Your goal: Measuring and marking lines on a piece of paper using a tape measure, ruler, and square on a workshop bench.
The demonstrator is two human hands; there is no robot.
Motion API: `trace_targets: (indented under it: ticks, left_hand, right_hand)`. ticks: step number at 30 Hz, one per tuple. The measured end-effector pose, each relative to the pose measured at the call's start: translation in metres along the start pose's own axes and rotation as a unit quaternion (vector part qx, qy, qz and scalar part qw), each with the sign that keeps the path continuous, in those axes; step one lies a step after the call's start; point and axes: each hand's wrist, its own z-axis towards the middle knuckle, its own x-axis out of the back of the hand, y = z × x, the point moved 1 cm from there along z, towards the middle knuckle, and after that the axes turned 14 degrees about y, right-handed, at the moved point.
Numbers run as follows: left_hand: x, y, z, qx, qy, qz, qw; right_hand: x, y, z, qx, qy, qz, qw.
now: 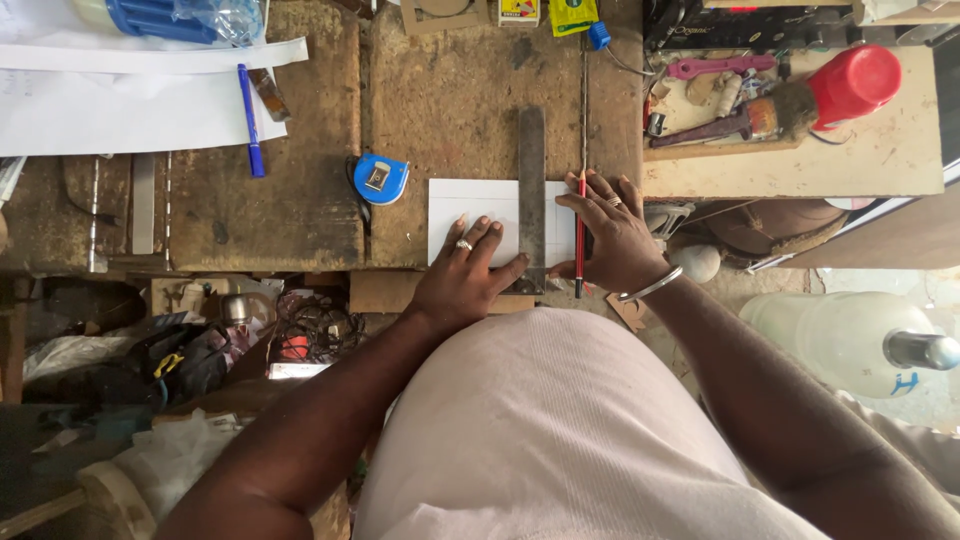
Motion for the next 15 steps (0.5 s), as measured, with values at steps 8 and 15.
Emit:
trace_targets:
  ticks: [8,15]
  left_hand:
    - [0.000,0.003,-0.003,-0.003,0.036,0.000,0.999]
    - [-0.002,0.001,-0.002,-0.012,0.017,0.027,0.999]
  right_hand:
    - [0.011,-0.021,-0.026,-0.022,0.067,0.167,0.983]
    - [0.007,-0.026,-0.043,-0.110,0.106,0.311,0.938]
